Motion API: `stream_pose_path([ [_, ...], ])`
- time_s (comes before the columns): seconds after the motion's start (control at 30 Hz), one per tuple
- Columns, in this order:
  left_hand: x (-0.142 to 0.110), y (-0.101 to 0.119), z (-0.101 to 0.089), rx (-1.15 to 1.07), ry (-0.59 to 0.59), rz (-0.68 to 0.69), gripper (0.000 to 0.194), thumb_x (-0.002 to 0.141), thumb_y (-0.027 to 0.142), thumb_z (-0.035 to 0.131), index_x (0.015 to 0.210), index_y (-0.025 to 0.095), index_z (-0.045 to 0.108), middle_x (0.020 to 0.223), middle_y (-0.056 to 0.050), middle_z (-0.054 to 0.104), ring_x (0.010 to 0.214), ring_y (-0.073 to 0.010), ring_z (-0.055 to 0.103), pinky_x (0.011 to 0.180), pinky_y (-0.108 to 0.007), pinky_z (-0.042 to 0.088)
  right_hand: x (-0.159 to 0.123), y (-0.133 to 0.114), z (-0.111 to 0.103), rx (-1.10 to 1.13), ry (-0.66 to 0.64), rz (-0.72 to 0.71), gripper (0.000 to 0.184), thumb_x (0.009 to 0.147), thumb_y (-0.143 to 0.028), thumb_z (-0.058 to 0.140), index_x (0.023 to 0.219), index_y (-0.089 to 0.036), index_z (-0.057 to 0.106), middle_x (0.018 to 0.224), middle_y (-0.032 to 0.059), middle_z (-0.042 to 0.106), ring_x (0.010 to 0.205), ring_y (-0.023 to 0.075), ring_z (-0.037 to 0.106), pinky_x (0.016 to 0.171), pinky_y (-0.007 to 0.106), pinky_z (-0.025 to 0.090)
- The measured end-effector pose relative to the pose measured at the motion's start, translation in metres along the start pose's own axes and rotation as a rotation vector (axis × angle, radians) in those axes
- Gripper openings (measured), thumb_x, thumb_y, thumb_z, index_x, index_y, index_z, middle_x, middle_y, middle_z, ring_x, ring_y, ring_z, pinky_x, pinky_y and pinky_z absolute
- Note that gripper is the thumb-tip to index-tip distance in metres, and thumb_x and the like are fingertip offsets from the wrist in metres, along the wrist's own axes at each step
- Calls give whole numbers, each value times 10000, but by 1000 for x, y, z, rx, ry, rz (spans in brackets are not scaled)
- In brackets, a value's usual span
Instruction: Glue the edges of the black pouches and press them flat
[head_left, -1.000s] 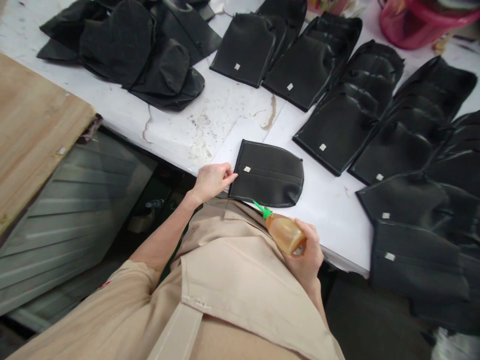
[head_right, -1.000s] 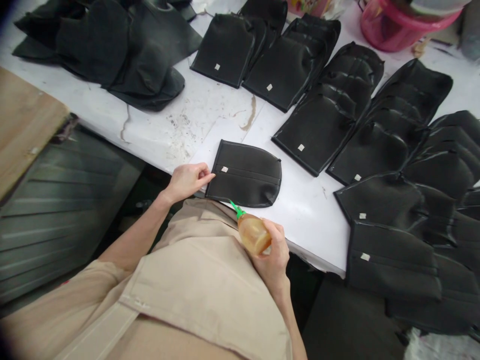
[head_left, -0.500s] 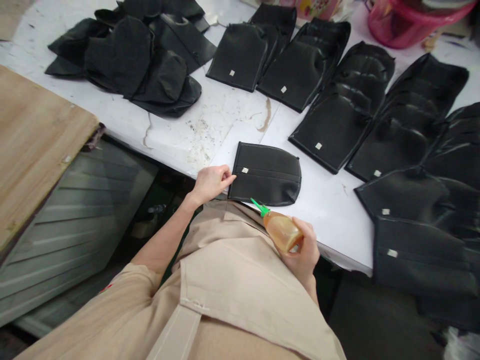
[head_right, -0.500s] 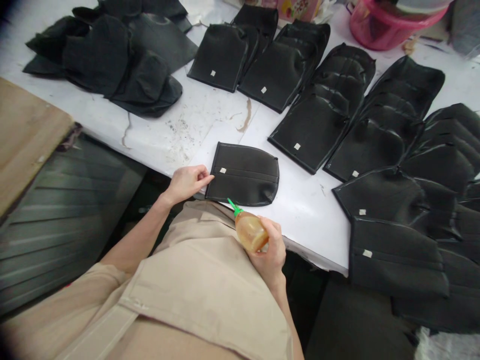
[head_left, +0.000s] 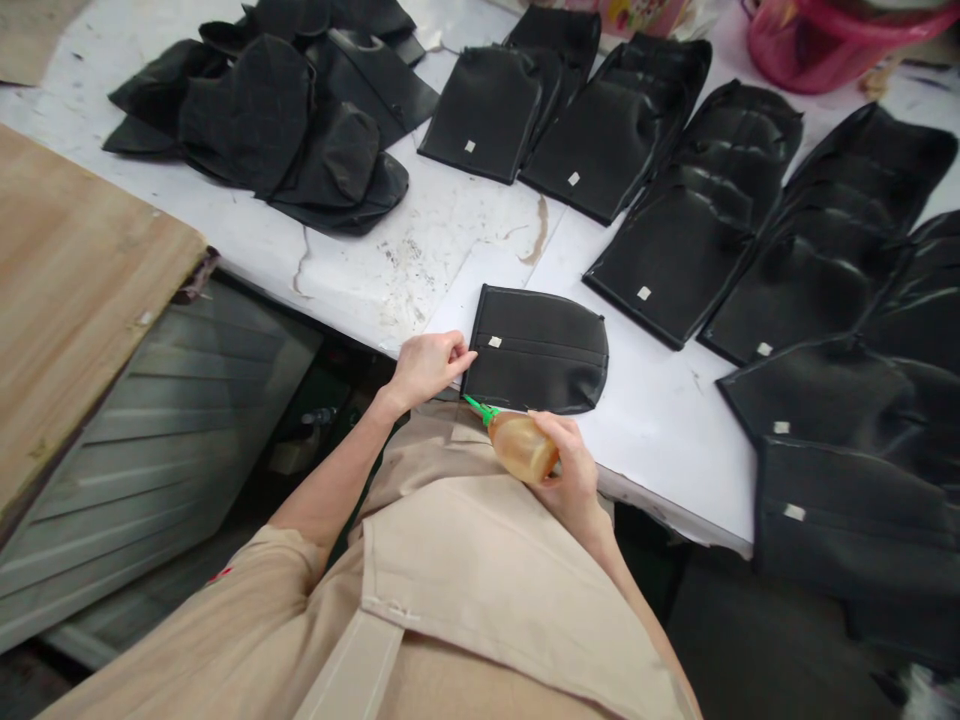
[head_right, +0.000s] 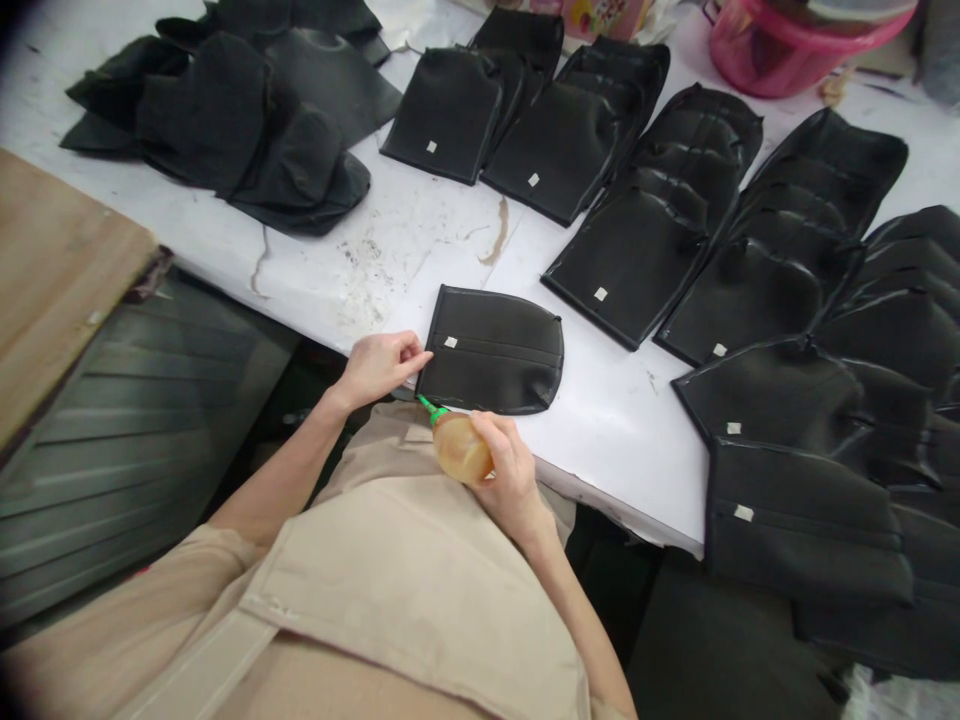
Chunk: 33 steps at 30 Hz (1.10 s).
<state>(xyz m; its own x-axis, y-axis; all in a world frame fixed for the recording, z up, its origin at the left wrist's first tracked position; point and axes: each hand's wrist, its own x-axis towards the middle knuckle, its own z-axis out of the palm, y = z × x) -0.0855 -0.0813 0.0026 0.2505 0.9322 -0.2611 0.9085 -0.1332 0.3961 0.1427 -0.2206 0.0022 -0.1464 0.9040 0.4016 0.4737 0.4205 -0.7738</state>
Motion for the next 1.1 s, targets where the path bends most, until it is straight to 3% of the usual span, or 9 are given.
stream_pose_path([
  [0.13, 0, -1, 1, -3, 6, 3, 287, 939, 449, 579, 816, 216, 695, 739, -28, 735, 691, -188, 657, 606, -281, 362, 1, 2, -9, -63, -58, -86, 743, 868, -147, 738, 1518, -298, 411, 1269, 148, 666, 1117, 296, 699, 883, 450, 625],
  [0.27, -1, -2, 1, -4, 12, 4, 287, 939, 450, 582, 812, 216, 690, 739, -28, 734, 697, -191, 659, 606, -282, 355, -7, 1, -21, -87, -50, -45, 736, 874, -153, 739, 1523, -288, 420, 1270, 149, 660, 1101, 293, 694, 848, 441, 630],
  [0.83, 0, 0, -1, 27, 15, -7, 273, 915, 443, 580, 767, 227, 659, 751, -43, 744, 721, -207, 673, 605, -286, 371, -59, -6, -57, -182, 209, 197, 701, 815, -135, 797, 1446, -283, 528, 1239, 122, 679, 1118, 315, 681, 892, 491, 619],
  [0.97, -3, 2, -2, -83, 31, 0, 272, 908, 425, 564, 733, 222, 613, 735, -33, 723, 689, -188, 643, 628, -286, 386, -67, -7, -56, -220, 367, 283, 631, 786, -230, 850, 1365, -273, 602, 1198, 106, 688, 1085, 323, 695, 883, 499, 626],
  [1.03, -5, 2, -2, -182, 41, 12, 279, 910, 417, 548, 713, 224, 585, 711, -17, 697, 666, -175, 620, 641, -285, 402, -72, -5, -56, -216, 519, 426, 617, 756, -304, 883, 1323, -291, 642, 1201, 100, 695, 1071, 337, 706, 840, 493, 645],
  [1.1, -6, 3, 0, -319, 46, 26, 279, 909, 409, 537, 699, 228, 559, 691, 1, 663, 652, -164, 598, 646, -283, 422, -79, 4, -59, -59, 658, 627, 558, 796, -352, 846, 1318, -318, 652, 1217, 111, 711, 1003, 339, 742, 712, 446, 670],
])
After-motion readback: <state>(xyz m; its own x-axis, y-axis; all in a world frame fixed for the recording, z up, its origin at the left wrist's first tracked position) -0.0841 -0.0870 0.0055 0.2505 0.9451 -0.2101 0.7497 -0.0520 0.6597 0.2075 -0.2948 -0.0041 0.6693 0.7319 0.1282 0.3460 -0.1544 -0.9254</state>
